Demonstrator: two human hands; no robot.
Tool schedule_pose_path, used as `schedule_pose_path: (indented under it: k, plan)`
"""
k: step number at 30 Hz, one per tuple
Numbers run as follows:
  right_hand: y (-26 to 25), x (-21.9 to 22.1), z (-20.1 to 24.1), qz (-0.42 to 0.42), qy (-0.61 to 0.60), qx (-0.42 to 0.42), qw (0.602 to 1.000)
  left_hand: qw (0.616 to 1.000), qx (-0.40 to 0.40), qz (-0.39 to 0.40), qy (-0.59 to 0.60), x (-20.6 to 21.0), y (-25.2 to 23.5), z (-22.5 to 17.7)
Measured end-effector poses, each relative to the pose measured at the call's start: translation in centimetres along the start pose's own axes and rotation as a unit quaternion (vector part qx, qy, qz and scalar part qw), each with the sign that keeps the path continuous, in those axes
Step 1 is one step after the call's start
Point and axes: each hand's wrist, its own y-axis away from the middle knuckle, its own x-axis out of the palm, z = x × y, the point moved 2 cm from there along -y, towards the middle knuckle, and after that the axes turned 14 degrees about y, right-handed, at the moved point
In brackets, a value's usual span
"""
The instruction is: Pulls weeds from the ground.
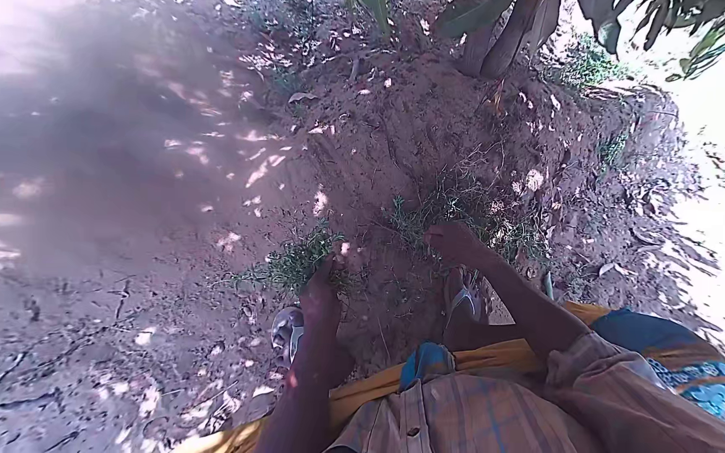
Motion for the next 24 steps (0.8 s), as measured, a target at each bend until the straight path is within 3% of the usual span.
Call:
schedule_pose_path:
  k: [3,7,12,16,20,24]
  plan:
    - [0.6,-0.6,0.2,-0.049,-0.211,-0.064,0.974,1.000,-0.003,0.018,0.014,0.4,0.2,0.1]
    - [0.2,0.4,0.2,-0.029,-0.441,-0.100,0.892,0.992,-0.037,0.053,0.106,0.9,0.1,0.3]
    - [0.2,1.4,0.4,-0.006,-0.542,-0.137,0.829,0.989,-0.066,0.082,0.102,1.0,0.4,0.5]
    - [0.0,1.8,0.7,-0.004,-0.603,-0.157,0.782,0.974,-0.111,0.153,0.128,1.3,1.0,0.0]
    - [0.0,2.3,1.1,-0.023,-0.631,-0.160,0.759,0.948,-0.162,0.205,0.182,1.5,1.7,-0.4]
    - [0.7,3.2,2.7,0.020,-0.606,-0.153,0.781,0.940,-0.209,0.179,0.199,1.9,2.3,-0.3]
